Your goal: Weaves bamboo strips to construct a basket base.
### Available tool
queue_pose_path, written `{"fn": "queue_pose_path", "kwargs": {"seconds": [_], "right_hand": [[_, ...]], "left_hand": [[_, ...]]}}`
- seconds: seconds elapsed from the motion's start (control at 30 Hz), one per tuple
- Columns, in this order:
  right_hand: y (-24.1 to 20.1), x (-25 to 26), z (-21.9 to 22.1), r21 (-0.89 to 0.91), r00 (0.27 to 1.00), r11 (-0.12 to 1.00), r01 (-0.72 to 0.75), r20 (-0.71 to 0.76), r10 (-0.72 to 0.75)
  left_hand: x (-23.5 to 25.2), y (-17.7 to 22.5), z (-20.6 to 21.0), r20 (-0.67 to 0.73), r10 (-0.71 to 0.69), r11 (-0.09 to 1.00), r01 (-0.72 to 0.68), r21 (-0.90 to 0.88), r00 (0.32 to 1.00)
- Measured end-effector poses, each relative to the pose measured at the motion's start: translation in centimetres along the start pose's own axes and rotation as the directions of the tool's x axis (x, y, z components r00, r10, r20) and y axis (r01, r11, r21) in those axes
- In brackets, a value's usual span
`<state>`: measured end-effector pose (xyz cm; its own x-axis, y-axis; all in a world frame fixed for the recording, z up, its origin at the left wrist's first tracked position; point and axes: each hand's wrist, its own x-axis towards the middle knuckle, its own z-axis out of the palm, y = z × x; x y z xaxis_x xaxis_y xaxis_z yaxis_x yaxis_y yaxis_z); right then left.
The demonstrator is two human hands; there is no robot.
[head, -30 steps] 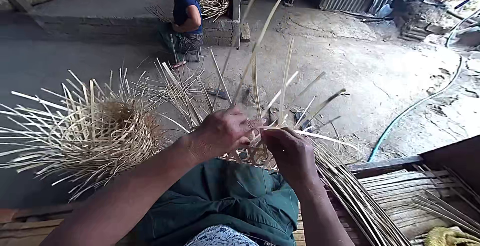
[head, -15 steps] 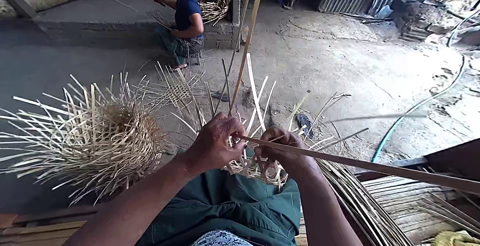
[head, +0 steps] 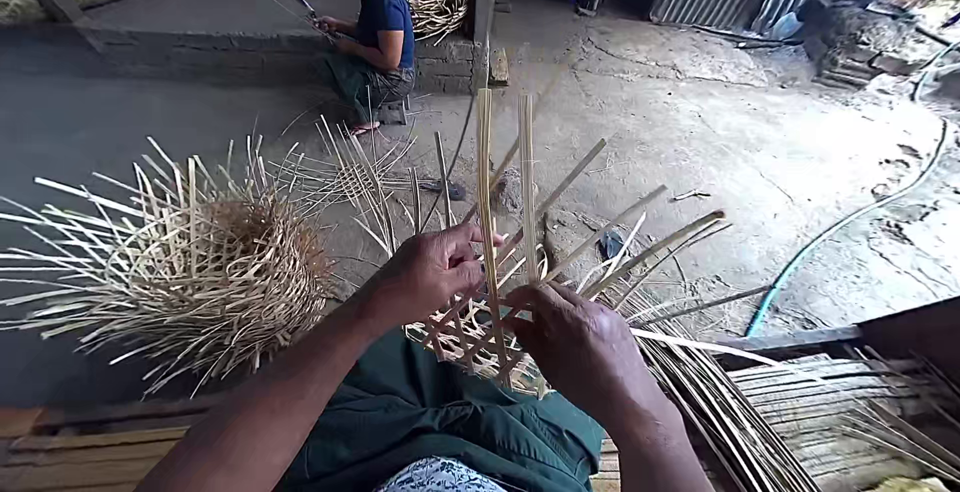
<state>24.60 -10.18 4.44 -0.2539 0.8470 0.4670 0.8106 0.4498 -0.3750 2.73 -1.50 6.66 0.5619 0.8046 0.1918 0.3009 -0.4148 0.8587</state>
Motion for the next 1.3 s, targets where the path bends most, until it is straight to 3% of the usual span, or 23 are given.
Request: {"fn": "queue_pose_path", "kwargs": {"seconds": [0.1, 0.23, 0.33, 0.37, 0.43, 0.47, 0.53, 0.63, 0.73, 0.8, 0.87, 0.9, 0.97, 1.03, 1.07, 1.1, 1.17, 1.23, 1.3], "right_hand": [[-0.2, 0.4, 0.6, 0.000, 0.999, 1.000, -0.008, -0.043, 0.008], [0.1, 0.8, 0.5, -0.100, 0.988, 0.984, -0.149, -0.057, 0.144], [0.4, 0.9, 0.5, -0.078, 0.985, 0.982, -0.172, -0.023, 0.171], [0.6, 0.9, 0.6, -0.046, 0.987, 0.987, -0.155, -0.045, 0.153], [0.8, 0.9, 1.0, 0.079, 0.988, 0.991, -0.109, -0.103, 0.117], [1.0, 0.9, 1.1, 0.135, 0.985, 0.987, -0.089, -0.138, 0.107], [1.2, 0.6, 1.5, 0.185, 0.972, 0.978, -0.095, -0.196, 0.132], [0.9, 0.5, 1.4, 0.153, 0.938, 0.982, -0.108, -0.313, 0.152], [-0.3, 0.6, 1.3, 0.010, 0.904, 0.991, -0.132, -0.408, 0.125], [-1.1, 0.7, 0.9, -0.027, 0.915, 0.980, -0.199, -0.362, 0.176], [-0.9, 0.8, 0.3, 0.130, 0.940, 0.962, -0.239, -0.216, 0.263], [-0.1, 0.8, 0.0, 0.309, 0.952, 0.920, -0.242, -0.109, 0.287], [1.8, 1.1, 0.2, 0.715, 0.964, 0.664, -0.219, 0.052, 0.262], [3.2, 1.0, 1.0, 0.895, 0.973, 0.409, -0.178, 0.098, 0.208], [3.6, 0.8, 1.4, 0.920, 0.983, 0.373, -0.121, 0.058, 0.175], [3.6, 0.5, 1.7, 0.913, 0.990, 0.406, -0.047, -0.012, 0.141], [2.8, 0.0, 1.8, 0.753, 0.988, 0.651, 0.095, -0.151, 0.029], [0.6, -0.5, 1.4, 0.410, 0.983, 0.909, 0.072, -0.182, 0.004], [-1.3, -0.8, 1.3, 0.031, 0.974, 0.998, -0.048, -0.218, 0.053]], "left_hand": [[-0.2, -0.4, 0.5, 0.008, -0.001, 1.000, 0.001, -0.028, 1.000], [-0.9, -1.1, 1.8, -0.097, 0.177, 0.977, -0.187, -0.104, 0.979], [-1.4, -1.5, 2.8, -0.209, 0.426, 0.898, -0.384, 0.214, 0.881], [-1.4, -1.3, 3.0, -0.186, 0.535, 0.816, -0.446, 0.367, 0.824], [-1.0, -0.7, 2.6, 0.019, 0.640, 0.609, -0.522, 0.598, 0.768], [-0.4, -0.8, 2.4, 0.117, 0.630, 0.526, -0.533, 0.663, 0.768], [1.0, -1.1, 1.4, 0.193, 0.583, 0.466, -0.519, 0.716, 0.789], [2.0, -0.3, 0.0, 0.094, 0.607, 0.536, -0.494, 0.684, 0.789], [1.1, 0.8, 0.7, -0.019, 0.620, 0.621, -0.475, 0.623, 0.785], [0.4, 0.7, 1.8, -0.055, 0.590, 0.679, -0.458, 0.574, 0.806], [-0.2, 0.0, 2.4, -0.086, 0.549, 0.739, -0.435, 0.514, 0.831], [-0.3, -0.4, 2.5, -0.104, 0.528, 0.767, -0.422, 0.483, 0.843], [-0.6, -1.2, 2.4, -0.133, 0.482, 0.816, -0.389, 0.427, 0.866], [-0.5, -1.7, 2.4, -0.169, 0.457, 0.836, -0.358, 0.416, 0.873], [-0.2, -1.9, 2.4, -0.185, 0.469, 0.825, -0.353, 0.442, 0.864], [0.1, -2.2, 2.3, -0.190, 0.496, 0.794, -0.355, 0.493, 0.847], [0.6, -2.9, 2.2, -0.166, 0.568, 0.691, -0.357, 0.629, 0.806], [0.6, -2.9, 2.5, -0.135, 0.592, 0.601, -0.324, 0.731, 0.794], [0.2, -2.4, 2.9, -0.137, 0.576, 0.604, -0.306, 0.736, 0.806]]}}
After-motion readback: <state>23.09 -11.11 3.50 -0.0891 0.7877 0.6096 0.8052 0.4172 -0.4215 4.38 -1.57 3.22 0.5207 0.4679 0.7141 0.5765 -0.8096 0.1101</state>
